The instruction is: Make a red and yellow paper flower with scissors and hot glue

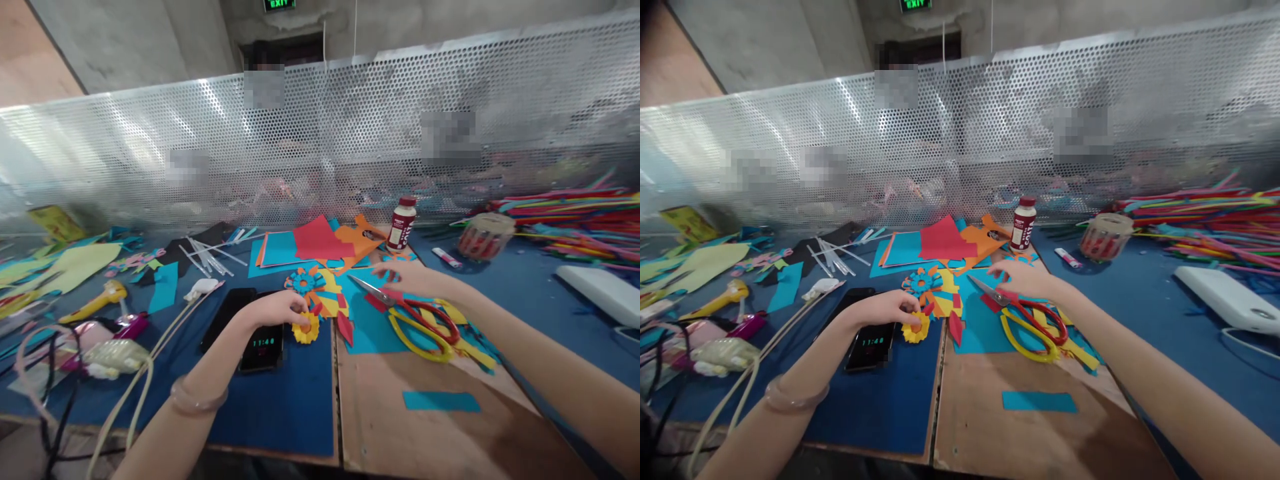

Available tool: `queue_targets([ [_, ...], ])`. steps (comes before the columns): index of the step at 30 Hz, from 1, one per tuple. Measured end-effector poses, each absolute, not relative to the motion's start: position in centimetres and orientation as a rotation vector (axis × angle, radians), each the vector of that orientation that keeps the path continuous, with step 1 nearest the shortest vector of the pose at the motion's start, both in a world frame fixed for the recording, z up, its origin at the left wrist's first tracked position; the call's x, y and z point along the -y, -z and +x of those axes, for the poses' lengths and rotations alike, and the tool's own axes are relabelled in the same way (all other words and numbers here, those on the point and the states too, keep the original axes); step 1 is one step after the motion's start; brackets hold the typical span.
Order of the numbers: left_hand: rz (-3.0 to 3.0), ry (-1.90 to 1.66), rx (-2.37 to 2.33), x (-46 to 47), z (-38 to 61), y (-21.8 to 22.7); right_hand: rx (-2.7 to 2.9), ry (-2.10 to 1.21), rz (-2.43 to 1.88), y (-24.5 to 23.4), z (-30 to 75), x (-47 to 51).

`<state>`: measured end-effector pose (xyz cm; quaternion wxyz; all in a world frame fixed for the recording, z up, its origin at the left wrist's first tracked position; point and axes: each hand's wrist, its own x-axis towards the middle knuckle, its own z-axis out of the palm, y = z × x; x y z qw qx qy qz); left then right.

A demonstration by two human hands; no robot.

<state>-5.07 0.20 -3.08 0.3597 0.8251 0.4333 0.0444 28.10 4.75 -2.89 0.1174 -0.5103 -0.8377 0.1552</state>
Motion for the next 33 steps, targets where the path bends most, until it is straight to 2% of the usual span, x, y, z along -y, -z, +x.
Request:
queue_targets([
  [8, 2.128, -0.092, -1.124, -0.3, -5.1, 3.2, 2.468, -0.544, -1.634, 5.4, 30.1, -7.2],
  [18, 2.127, -0.102, -1.143, -0.2, -5.0, 3.2, 2.367, -0.73, -1.546, 4.6, 30.1, -6.1],
  [28, 2.073, -0.186, -1.25, 0.1, -4.8, 2.8, 1.849, -0.519, -1.558, 4.2, 30.2, -4.5],
  [29, 2.076, -0.235, -1.279, 0.1, -4.7, 2.7, 1.789, -0.554, -1.535, 3.9, 30.0, -4.0],
  [33, 2.121, -0.563, -1.401, 0.9, -3.2, 2.1, 1.408, -1.049, -1.309, 3.3, 27.6, -0.9],
])
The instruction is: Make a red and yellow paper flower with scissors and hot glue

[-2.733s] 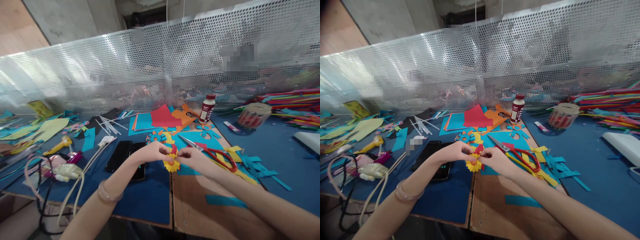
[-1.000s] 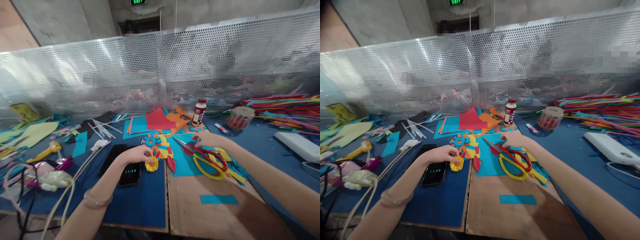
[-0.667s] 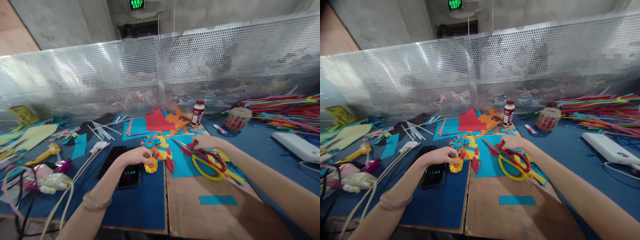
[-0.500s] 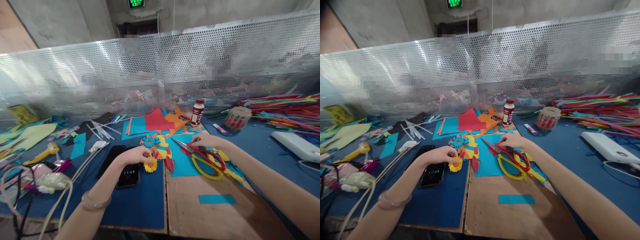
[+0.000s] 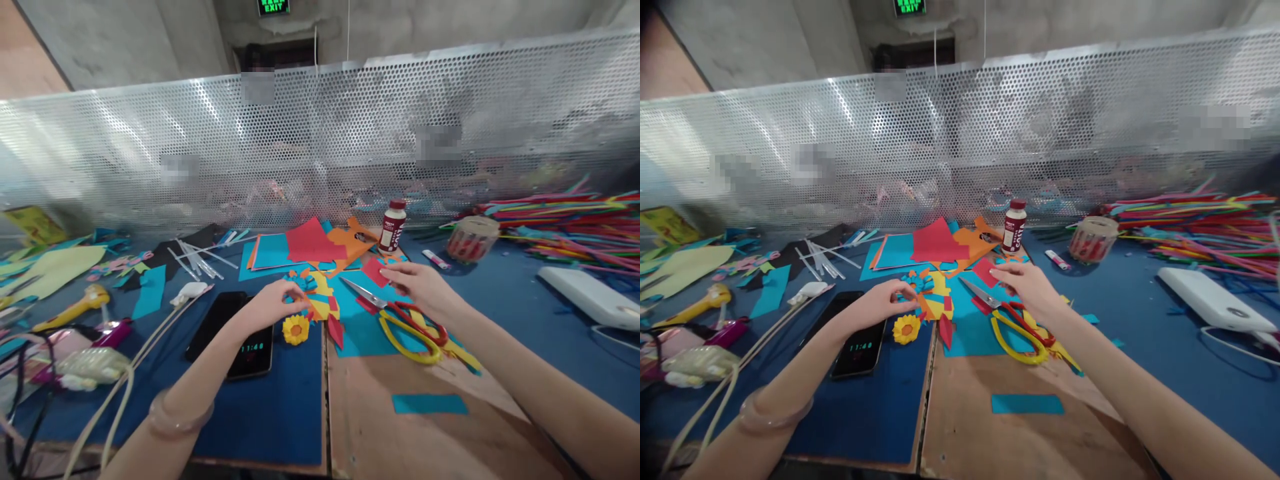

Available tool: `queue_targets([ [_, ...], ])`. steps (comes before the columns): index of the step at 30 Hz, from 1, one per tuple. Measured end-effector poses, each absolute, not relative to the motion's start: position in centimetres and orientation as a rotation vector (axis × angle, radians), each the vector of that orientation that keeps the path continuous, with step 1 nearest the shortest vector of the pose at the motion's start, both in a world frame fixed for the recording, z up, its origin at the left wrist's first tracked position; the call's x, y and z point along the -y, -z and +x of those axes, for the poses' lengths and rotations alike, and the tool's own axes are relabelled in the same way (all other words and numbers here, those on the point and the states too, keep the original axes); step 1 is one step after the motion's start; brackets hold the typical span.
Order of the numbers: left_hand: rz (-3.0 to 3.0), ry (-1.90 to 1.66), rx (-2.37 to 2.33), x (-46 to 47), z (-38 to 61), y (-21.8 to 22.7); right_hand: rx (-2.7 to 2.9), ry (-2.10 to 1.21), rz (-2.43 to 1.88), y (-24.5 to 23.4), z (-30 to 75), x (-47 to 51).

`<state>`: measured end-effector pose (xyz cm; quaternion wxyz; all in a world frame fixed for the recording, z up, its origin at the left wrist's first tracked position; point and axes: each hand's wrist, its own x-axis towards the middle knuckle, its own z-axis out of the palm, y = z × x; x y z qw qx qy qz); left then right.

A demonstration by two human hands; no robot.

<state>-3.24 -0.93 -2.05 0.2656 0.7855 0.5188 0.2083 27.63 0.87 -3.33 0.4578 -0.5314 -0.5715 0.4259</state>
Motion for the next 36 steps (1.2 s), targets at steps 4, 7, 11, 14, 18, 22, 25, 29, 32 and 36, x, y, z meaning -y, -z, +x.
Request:
queue_targets([
  [4, 1.933, -0.759, -1.227, 2.8, 0.0, 2.2, 1.208, -1.33, -1.12, 3.4, 23.9, 3.1],
  [7, 1.76, -0.838, -1.036, 4.2, 2.4, 2.8, 1.278, -1.353, -1.166, 3.1, 22.0, 5.3],
  [11, 1.699, -0.964, -1.061, 5.2, 4.1, 3.6, 1.458, -1.277, -1.244, 3.0, 21.2, 6.4],
  [14, 1.667, -0.981, -1.102, 5.3, 4.2, 3.9, 1.609, -0.997, -1.263, 3.3, 21.3, 6.5],
  [18, 1.643, -0.984, -1.069, 5.3, 4.0, 4.1, 1.689, -0.717, -1.219, 3.6, 21.6, 6.6],
  [22, 1.629, -0.974, -1.046, 5.5, 4.1, 4.2, 1.85, -0.318, -1.141, 4.2, 21.7, 6.8],
  [25, 1.633, -0.984, -1.038, 5.7, 4.2, 4.3, 1.95, 0.091, -0.948, 4.8, 21.9, 6.6],
  [29, 1.622, -1.03, -0.996, 6.0, 4.2, 4.3, 2.05, 0.412, -0.782, 5.5, 22.6, 6.0],
  [32, 1.583, -1.027, -0.972, 6.0, 4.2, 4.5, 2.125, 0.558, -0.731, 5.6, 23.0, 5.8],
  [36, 1.528, -1.021, -0.95, 6.0, 4.3, 4.5, 2.134, 0.622, -0.728, 5.4, 22.8, 6.0],
])
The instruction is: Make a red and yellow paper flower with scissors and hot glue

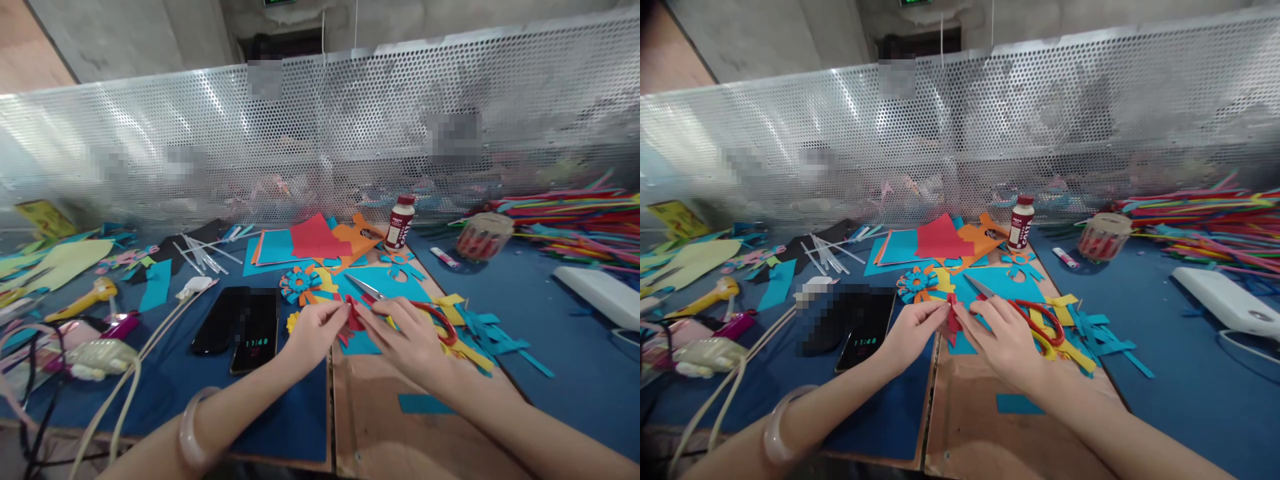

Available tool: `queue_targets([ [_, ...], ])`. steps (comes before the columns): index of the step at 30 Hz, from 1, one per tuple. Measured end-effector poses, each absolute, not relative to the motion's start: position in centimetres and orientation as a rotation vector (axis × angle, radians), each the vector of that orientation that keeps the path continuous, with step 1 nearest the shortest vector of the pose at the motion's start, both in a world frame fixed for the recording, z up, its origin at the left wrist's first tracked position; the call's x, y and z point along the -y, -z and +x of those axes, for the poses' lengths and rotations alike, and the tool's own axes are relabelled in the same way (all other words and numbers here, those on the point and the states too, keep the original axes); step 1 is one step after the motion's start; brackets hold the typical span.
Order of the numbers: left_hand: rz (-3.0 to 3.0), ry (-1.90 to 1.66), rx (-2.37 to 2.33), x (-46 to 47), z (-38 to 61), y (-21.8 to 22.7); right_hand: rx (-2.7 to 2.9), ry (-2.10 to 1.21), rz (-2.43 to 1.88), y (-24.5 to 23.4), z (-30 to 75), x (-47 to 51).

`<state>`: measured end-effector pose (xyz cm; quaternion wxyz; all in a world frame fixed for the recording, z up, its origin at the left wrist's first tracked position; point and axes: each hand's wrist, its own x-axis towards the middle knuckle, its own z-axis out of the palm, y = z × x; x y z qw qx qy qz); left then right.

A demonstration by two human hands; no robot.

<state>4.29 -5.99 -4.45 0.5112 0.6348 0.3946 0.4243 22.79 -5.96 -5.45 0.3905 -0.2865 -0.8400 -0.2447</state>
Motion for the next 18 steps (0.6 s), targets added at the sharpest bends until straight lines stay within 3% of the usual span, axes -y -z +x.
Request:
queue_targets([
  [6, 1.451, -1.036, -0.857, 6.3, 4.4, 3.9, 2.126, 0.388, -0.699, 5.4, 22.4, 6.0],
  [18, 1.65, -0.9, -0.841, 6.2, 4.1, 4.0, 1.86, -0.638, -0.896, 3.4, 22.5, 6.8],
])
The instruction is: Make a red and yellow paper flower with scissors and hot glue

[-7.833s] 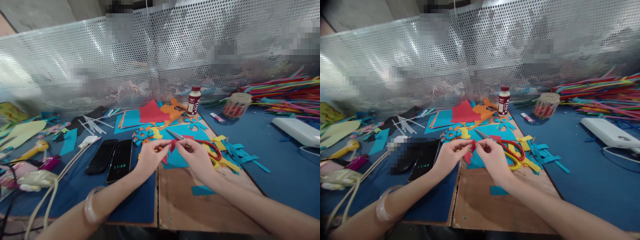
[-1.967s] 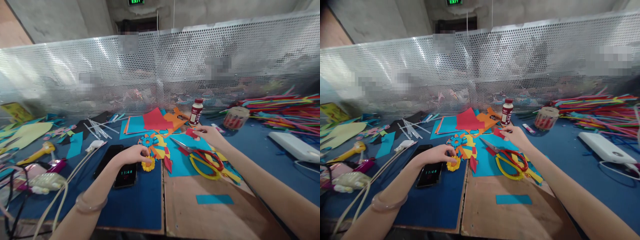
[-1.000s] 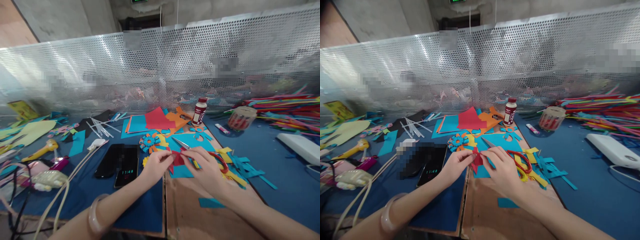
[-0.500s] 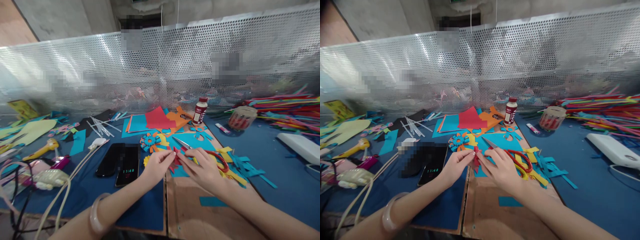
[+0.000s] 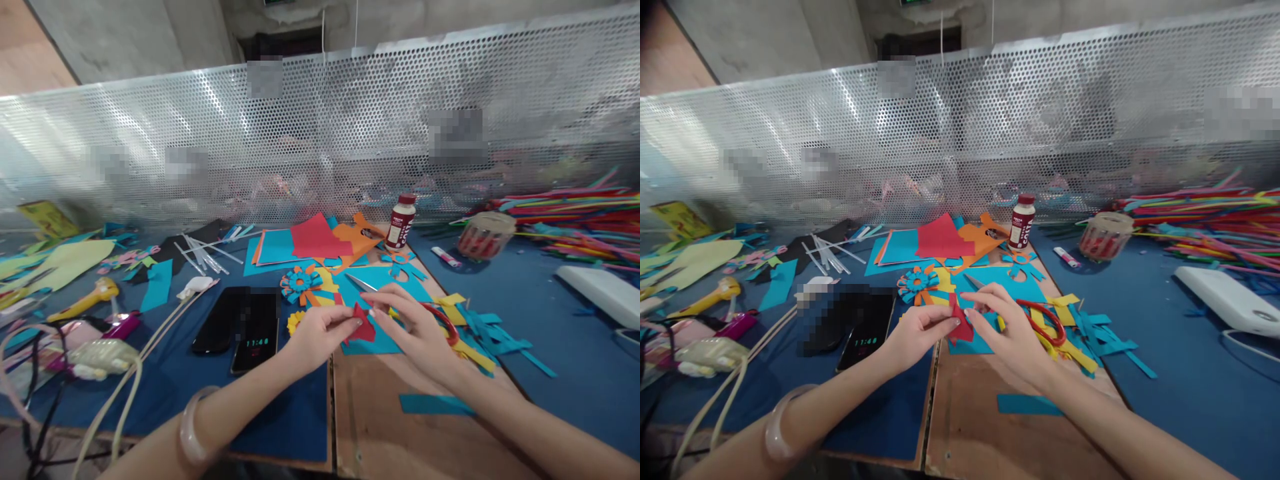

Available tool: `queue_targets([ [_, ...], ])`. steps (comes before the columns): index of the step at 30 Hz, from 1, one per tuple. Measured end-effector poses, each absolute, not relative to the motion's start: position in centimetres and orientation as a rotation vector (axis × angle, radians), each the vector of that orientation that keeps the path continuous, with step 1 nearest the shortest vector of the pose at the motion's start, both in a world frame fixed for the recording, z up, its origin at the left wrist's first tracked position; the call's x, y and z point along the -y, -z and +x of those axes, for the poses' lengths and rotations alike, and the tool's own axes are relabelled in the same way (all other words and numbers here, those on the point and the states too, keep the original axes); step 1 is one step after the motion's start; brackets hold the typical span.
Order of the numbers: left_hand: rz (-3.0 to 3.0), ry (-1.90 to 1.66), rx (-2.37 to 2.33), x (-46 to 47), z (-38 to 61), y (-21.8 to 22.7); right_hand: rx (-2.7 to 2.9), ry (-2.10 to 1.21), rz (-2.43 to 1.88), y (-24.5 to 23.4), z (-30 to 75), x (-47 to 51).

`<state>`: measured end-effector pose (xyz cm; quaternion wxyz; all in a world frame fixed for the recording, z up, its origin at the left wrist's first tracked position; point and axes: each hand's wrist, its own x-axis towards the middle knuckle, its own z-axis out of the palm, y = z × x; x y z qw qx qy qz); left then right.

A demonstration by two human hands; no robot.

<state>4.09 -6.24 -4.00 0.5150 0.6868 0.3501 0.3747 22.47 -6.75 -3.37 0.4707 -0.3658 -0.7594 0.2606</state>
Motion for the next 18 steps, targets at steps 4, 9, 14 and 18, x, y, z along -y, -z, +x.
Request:
queue_targets([
  [4, 1.652, -0.867, -0.879, 6.0, 4.2, 4.5, 1.801, -0.864, -1.039, 3.7, 22.2, 6.1],
  [9, 1.826, -0.876, -1.04, 5.8, 4.1, 5.0, 1.711, -1.058, -1.182, 3.9, 21.9, 5.8],
  [14, 1.656, -0.883, -0.968, 5.6, 4.3, 5.2, 1.492, -1.215, -1.203, 3.6, 21.5, 6.1],
  [18, 1.559, -0.944, -0.907, 5.4, 4.5, 5.4, 1.408, -1.2, -1.2, 3.7, 21.2, 6.1],
])
